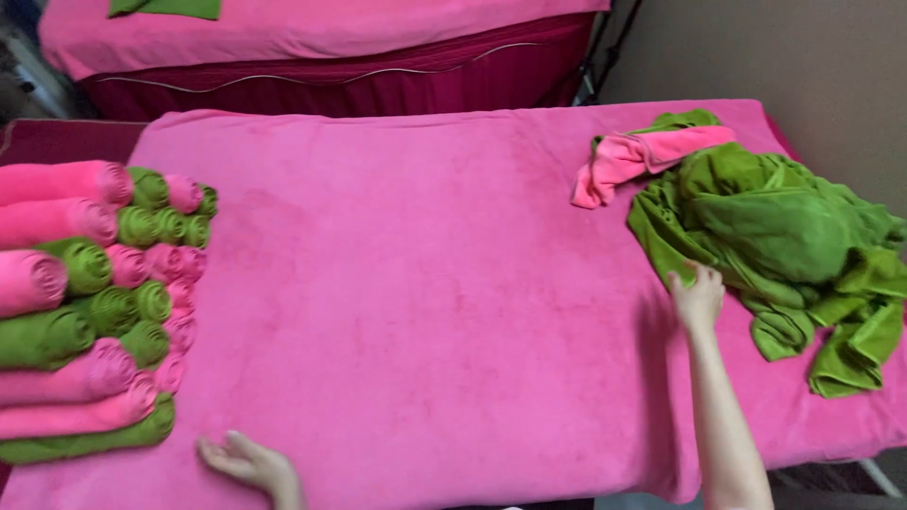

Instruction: Folding and rolling towels into decorative rose shapes on a spa treatment table.

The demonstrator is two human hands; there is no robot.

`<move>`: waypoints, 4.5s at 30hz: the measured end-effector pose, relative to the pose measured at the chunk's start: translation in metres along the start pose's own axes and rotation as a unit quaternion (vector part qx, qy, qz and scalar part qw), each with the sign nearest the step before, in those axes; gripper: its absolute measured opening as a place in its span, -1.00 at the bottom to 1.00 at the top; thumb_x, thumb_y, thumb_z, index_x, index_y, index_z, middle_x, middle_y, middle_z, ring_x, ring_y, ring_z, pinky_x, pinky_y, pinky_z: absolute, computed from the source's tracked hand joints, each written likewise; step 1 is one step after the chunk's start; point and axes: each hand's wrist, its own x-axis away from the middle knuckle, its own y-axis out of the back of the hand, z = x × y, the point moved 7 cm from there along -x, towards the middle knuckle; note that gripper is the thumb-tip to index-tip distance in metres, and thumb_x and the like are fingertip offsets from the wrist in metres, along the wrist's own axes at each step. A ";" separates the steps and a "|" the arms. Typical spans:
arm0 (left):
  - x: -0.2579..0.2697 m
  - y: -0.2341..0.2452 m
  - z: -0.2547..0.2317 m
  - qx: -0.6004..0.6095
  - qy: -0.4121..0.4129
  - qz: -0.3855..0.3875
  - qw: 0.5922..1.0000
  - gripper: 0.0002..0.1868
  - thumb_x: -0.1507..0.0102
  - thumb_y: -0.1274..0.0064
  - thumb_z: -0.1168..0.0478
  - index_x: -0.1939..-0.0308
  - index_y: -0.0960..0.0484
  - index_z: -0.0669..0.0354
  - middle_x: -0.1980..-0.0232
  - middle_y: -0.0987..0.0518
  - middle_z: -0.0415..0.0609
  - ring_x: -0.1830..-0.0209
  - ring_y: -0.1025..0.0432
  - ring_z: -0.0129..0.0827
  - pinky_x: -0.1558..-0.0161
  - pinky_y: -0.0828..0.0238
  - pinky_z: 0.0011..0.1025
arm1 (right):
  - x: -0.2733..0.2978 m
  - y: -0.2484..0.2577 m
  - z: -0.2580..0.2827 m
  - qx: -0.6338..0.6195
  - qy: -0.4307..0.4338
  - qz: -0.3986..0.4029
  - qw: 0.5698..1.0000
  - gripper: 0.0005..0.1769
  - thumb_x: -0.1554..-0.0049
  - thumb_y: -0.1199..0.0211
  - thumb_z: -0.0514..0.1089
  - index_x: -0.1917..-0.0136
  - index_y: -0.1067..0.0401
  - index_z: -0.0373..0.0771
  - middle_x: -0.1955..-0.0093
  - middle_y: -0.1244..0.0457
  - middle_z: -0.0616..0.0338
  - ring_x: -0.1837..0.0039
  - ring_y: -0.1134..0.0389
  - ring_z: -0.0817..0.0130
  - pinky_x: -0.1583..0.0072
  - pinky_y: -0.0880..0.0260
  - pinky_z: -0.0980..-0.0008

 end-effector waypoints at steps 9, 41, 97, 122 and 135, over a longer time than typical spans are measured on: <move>0.013 -0.041 -0.082 0.013 -0.090 0.109 0.990 -0.50 -0.48 -0.01 0.49 -0.44 -0.15 0.54 -0.44 -0.25 0.52 -0.30 -0.26 0.25 -0.24 -0.32 0.00 | -0.065 0.070 -0.015 0.096 -0.150 -0.217 0.960 -0.27 -0.11 -0.66 -0.03 -0.42 -0.35 -0.19 -0.34 -0.13 -0.23 -0.29 -0.21 -0.22 -0.18 -0.24 -0.21; 0.179 -0.153 -0.165 -0.125 -0.286 0.714 0.627 -0.38 -0.19 -0.25 -0.25 -0.26 -0.57 -0.20 -0.24 -0.50 -0.22 -0.37 -0.22 -0.12 -0.42 -0.02 0.09 | 0.255 0.046 0.320 -0.148 0.477 0.436 0.749 -0.51 -0.11 -0.39 -0.05 -0.30 -0.43 -0.03 -0.16 -0.30 0.07 0.01 -0.42 0.01 0.10 -0.41 0.03; 0.294 -0.153 -0.154 -0.022 -0.397 0.720 0.568 -0.78 -0.19 -0.23 0.39 0.08 -0.69 0.16 0.04 -0.65 0.03 0.05 -0.48 -0.13 0.03 -0.43 -0.19 | 0.073 0.071 -0.006 -0.410 -0.041 0.111 0.905 -0.67 -0.27 -0.03 -0.35 -0.23 -0.45 -0.13 -0.20 -0.39 0.16 -0.21 -0.39 0.47 -0.23 -0.40 0.51; 0.136 -0.073 -0.320 0.075 -0.091 0.910 0.398 -0.70 -0.49 0.00 -0.02 0.12 -0.51 0.13 0.27 -0.55 -0.01 0.29 -0.44 -0.20 0.20 -0.33 -0.21 | 0.220 0.147 0.094 -0.655 0.167 0.342 0.652 -0.47 -0.18 -0.43 0.21 -0.03 -0.63 -0.35 -0.14 -0.43 -0.15 -0.22 -0.50 0.08 -0.27 -0.48 0.14; 0.192 -0.092 -0.159 -0.325 -0.094 0.830 0.443 0.18 -0.19 0.00 -0.59 -0.61 -0.11 0.14 -0.60 -0.11 0.30 -0.60 0.00 0.14 -0.55 0.07 0.09 | 0.258 -0.011 0.269 -0.049 0.123 0.482 0.866 -0.12 -0.17 -0.28 0.23 -0.67 -0.04 0.23 -0.70 0.06 0.09 -0.54 -0.22 -0.03 -0.47 -0.29 -0.08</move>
